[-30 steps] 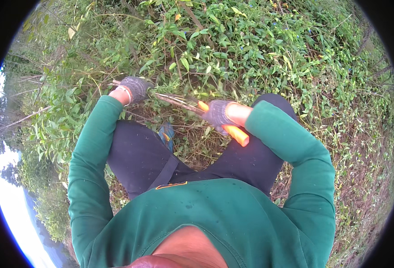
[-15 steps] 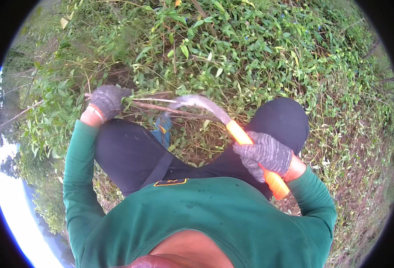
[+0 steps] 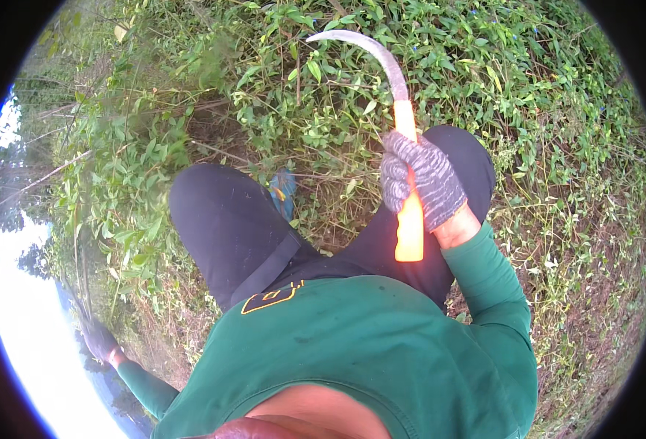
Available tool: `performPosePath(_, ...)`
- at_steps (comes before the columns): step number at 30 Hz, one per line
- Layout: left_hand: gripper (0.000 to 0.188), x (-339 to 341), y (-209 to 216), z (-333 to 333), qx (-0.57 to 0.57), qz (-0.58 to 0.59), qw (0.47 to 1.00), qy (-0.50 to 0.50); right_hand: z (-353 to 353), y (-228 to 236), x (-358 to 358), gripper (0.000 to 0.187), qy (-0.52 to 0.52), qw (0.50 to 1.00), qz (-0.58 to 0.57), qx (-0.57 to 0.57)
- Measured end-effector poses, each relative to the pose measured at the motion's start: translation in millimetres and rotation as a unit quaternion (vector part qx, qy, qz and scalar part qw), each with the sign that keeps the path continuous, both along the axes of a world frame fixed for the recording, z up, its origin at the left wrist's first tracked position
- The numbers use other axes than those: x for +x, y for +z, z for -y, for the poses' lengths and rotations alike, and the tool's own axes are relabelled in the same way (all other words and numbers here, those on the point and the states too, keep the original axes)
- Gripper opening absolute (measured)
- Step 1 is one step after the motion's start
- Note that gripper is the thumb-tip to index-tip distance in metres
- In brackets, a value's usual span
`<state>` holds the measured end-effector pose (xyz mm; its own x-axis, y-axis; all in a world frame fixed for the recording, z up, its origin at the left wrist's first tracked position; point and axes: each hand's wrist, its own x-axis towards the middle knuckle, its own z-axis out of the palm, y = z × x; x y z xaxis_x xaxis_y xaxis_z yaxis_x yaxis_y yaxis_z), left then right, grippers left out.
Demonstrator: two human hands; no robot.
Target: The person kneels on the ground and uses a sickle to cut weeds and small branches. They gather the cut vegetation and continue clearing the area.
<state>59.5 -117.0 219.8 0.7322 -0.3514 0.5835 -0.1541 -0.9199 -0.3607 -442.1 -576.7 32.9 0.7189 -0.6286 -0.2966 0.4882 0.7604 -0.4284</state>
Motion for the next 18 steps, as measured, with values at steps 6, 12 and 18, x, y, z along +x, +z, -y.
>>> performPosePath(6, 0.057, -48.4, -47.9, -167.6, -0.232, -0.127, 0.851, 0.453, -12.3, 6.8, -1.1, 0.009, 0.008, 0.998, -0.023, -0.06)
performPosePath(12, 0.06, 45.9, -60.2, -112.7, 0.01, -0.075, 0.974, 0.213, -15.5, 0.3, -10.6, 0.011, -0.009, 0.999, 0.02, -0.038)
performPosePath(18, 0.023, -58.2, -15.6, 246.3, -0.183, -0.088, 0.854, -0.48, -28.7, 15.7, 25.1, 0.02, 0.049, 0.985, -0.126, -0.107)
